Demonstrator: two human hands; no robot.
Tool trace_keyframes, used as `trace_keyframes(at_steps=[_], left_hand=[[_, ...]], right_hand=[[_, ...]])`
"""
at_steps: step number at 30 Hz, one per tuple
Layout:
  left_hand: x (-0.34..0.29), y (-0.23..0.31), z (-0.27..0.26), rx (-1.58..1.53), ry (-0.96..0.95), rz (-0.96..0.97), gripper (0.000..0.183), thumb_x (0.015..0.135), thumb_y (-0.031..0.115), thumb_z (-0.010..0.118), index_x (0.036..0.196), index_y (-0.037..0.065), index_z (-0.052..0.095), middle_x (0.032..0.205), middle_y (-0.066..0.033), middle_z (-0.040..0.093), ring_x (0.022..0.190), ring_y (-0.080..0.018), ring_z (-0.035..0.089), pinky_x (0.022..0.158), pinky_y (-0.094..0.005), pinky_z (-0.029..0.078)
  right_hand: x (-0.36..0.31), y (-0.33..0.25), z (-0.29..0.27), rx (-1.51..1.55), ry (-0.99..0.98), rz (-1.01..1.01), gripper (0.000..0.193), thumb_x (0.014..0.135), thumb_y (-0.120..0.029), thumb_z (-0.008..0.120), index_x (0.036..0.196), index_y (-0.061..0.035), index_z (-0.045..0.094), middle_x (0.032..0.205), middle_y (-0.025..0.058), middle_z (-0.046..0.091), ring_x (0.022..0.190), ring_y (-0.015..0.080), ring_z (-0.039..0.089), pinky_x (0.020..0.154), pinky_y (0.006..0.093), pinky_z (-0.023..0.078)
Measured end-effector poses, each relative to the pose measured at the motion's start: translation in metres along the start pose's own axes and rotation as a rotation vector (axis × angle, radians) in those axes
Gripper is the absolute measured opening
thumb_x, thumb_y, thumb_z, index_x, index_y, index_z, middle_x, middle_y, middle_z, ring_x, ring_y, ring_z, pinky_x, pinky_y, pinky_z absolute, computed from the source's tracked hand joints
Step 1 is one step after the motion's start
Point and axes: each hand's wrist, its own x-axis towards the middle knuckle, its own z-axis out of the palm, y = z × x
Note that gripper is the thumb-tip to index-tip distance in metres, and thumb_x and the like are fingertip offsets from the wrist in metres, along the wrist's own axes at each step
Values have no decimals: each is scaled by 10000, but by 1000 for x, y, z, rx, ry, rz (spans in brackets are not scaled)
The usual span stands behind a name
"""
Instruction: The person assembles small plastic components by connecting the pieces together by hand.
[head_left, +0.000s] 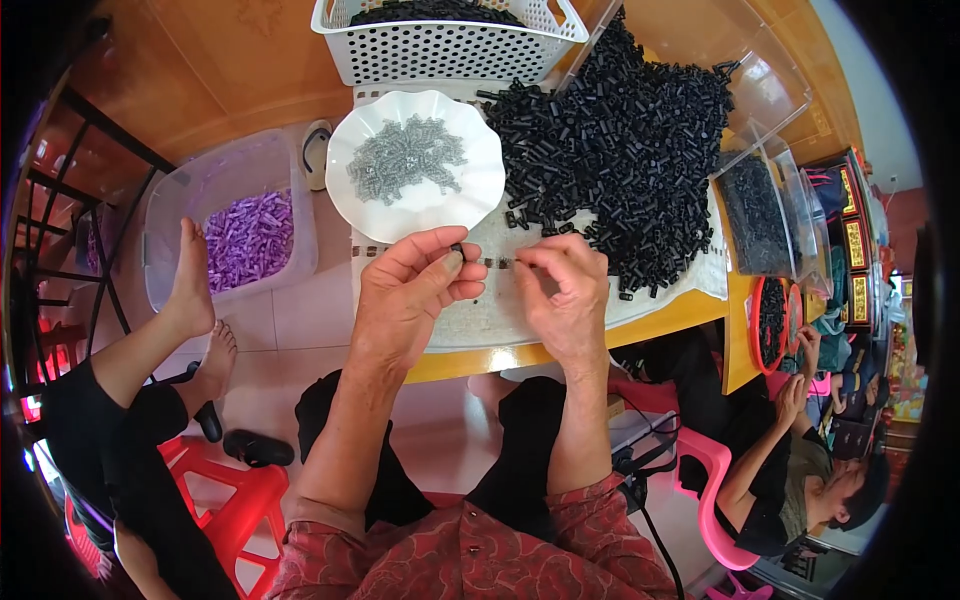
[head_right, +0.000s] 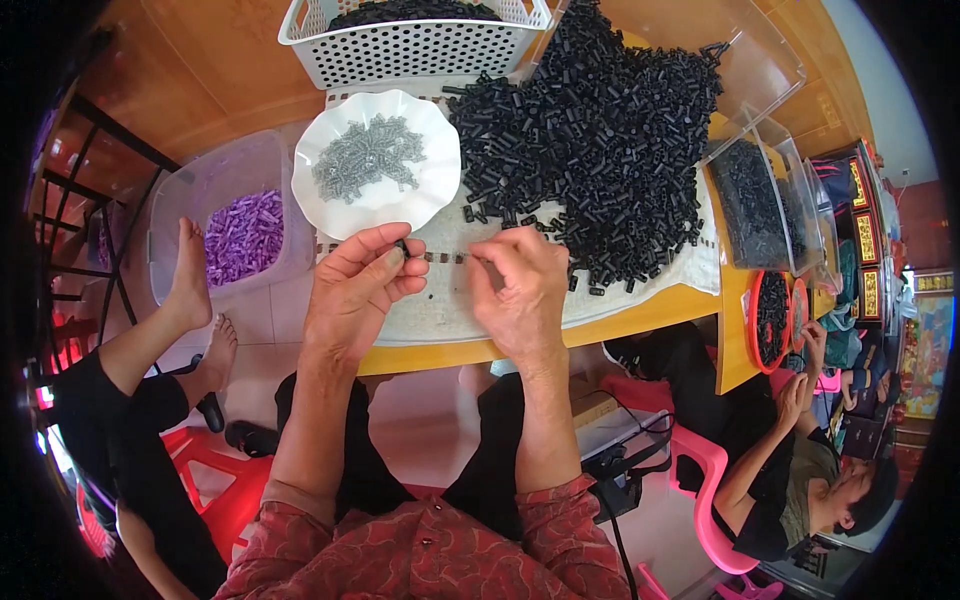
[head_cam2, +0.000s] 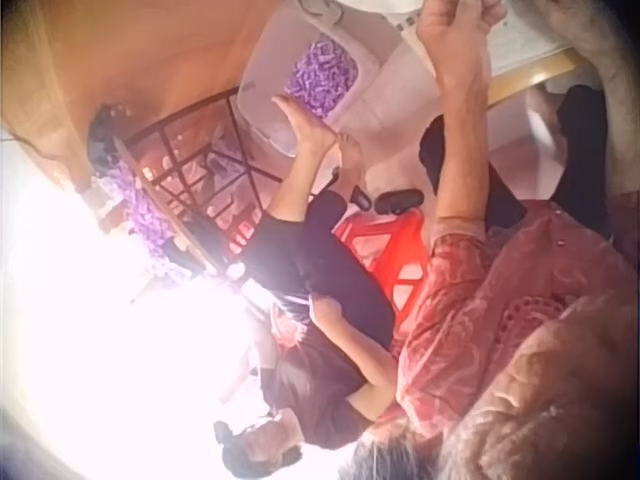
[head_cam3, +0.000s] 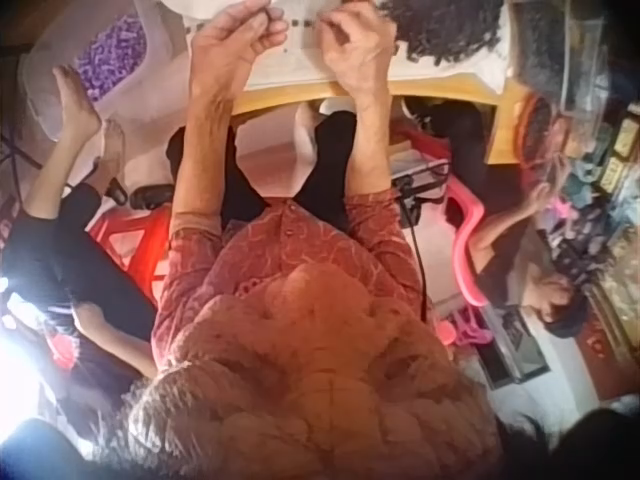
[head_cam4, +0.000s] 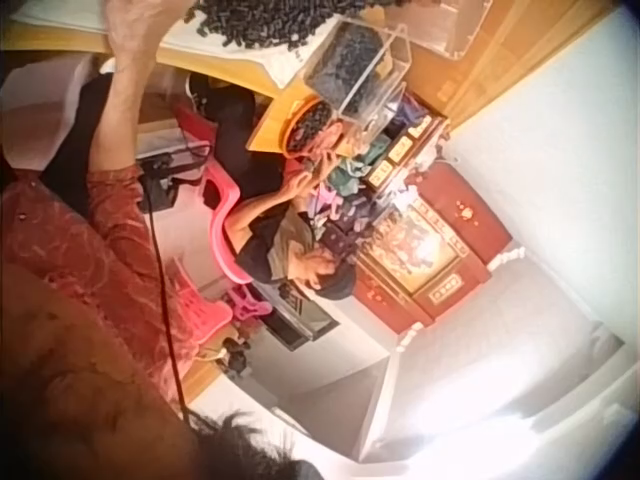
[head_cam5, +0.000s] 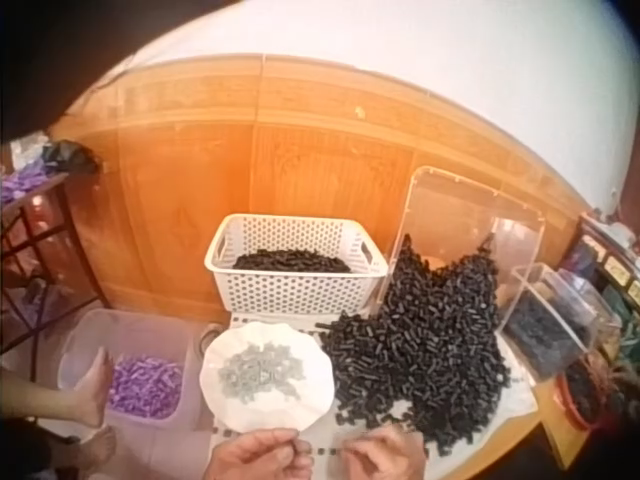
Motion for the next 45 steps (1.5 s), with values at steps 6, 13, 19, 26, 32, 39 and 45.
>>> trace_keyframes(at_steps=[6,13,19,26,32,39,45], left_hand=[[1,0,-1,-9,-8,-11,258,912,-10,571,1168,-41,592,1032,-153,656,869,-204,662,794,-324,557],[-1,0,-3,-20,-10,0,247,915,0,576,1158,-36,598,1021,-139,657,858,-195,660,785,-321,557],[-2,-8,3,32,-74,-63,224,921,4,566,1137,-30,611,1018,-121,659,844,-180,660,757,-309,567],[-3,-2,-3,-4,-36,-37,231,921,2,557,1144,-31,609,1007,-121,658,829,-178,658,759,-306,565],[-3,1,-6,-35,-37,-41,241,919,5,562,1154,-32,603,1002,-122,661,842,-179,657,773,-311,557],[-1,8,-11,-93,-12,-9,246,924,20,572,1165,-16,603,1025,-124,662,854,-179,654,771,-309,552],[0,2,-10,-289,-79,-69,253,933,46,576,1182,13,604,1065,-112,663,851,-156,649,760,-294,547]], right_hand=[[-3,-3,8,-103,-90,-6,112,708,-34,727,806,-65,684,805,33,562,774,224,572,742,363,380],[1,-5,5,-48,-51,0,126,773,-25,694,843,-56,594,830,49,570,754,233,565,727,367,385],[3,-8,12,16,71,-34,78,857,-37,638,886,-39,566,895,101,588,800,259,554,742,370,406],[3,-11,17,172,19,51,47,910,-42,570,881,-11,551,905,124,580,830,279,553,757,368,426],[3,-14,18,334,-5,135,75,926,-40,550,871,11,543,906,128,577,793,226,555,688,329,452],[6,-18,15,354,28,108,68,903,-49,598,884,14,583,933,123,584,818,198,561,717,298,460],[5,-38,15,537,5,113,73,879,-53,640,886,9,603,936,112,584,834,181,561,748,289,458]])
